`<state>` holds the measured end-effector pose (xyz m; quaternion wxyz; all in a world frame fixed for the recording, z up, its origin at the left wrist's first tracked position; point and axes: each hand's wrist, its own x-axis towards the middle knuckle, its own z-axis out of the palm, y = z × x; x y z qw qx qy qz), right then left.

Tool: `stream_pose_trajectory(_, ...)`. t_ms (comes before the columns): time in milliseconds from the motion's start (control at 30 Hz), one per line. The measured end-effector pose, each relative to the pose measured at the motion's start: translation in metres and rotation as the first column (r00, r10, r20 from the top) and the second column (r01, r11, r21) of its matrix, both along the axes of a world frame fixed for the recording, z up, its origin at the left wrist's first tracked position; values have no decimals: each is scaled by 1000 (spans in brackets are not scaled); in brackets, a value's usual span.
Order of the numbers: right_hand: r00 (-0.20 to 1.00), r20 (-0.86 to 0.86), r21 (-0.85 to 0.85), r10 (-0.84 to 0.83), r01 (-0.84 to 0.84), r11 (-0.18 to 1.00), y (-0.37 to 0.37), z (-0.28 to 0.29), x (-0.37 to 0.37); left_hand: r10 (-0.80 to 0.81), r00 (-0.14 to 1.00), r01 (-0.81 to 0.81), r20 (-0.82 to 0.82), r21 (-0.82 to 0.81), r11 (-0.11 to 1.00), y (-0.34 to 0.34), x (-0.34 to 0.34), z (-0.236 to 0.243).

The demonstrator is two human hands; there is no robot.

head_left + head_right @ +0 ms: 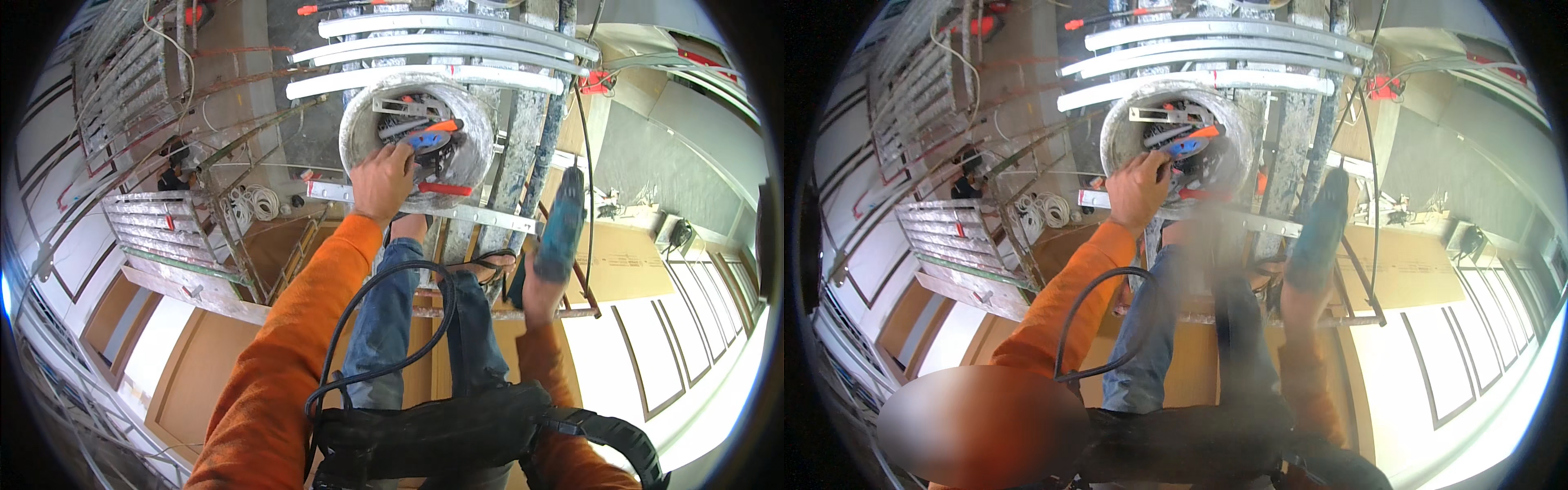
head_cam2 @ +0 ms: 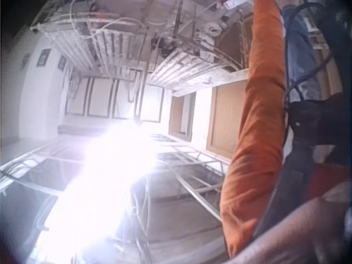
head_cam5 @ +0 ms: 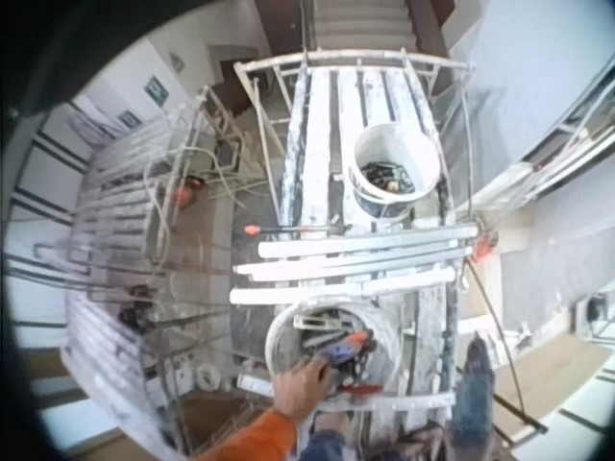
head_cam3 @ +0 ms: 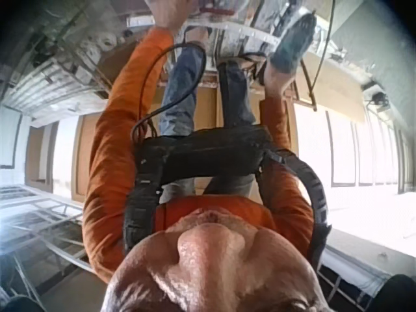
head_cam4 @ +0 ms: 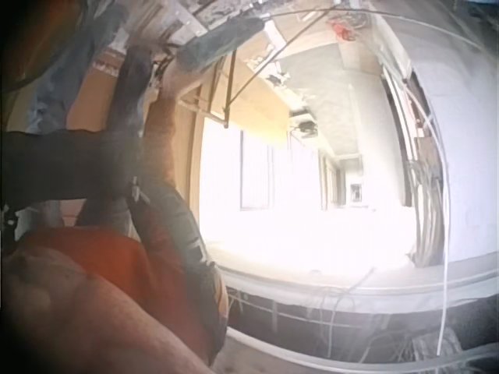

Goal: The person cuts a metal ceiling grid profile with a utility knife, then positions and secures the profile to the ceiling using a cordless drill and screws. The work is performed on scaffolding in a room under renovation.

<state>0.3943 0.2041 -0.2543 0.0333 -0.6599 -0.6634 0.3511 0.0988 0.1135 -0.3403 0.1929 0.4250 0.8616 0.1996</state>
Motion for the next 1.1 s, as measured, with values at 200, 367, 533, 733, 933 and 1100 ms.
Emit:
stream_pose_trajectory(200, 976, 72, -275, -206, 218, 936, -95, 55, 39, 129, 991, -121, 20, -232, 965, -17, 26, 19)
stream_pose_trajectory(367, 961, -60, -434, -271, 219, 874, -130, 66, 31, 225, 974, -210, 17, -293, 933, -15, 11, 16)
stream_pose_trajectory(533, 942, -122, -519, -314, 210, 829, -141, 42, 22, 191, 977, -151, 99, -315, 937, 12, -42, 16)
stream_pose_trajectory(733, 922, -133, -461, -365, 269, 846, -149, 14, 18, 437, 785, -426, 439, -131, 895, 74, -72, 51)
stream_pose_trajectory(933, 865, -76, -537, -496, 384, 752, -131, 27, 13, 424, 726, -458, 541, -80, 885, 181, -80, 40)
stream_pose_trajectory(1100, 778, 98, -650, -620, 522, 552, -122, 28, 18, -158, 978, 208, 136, -569, 795, 156, -95, 23)
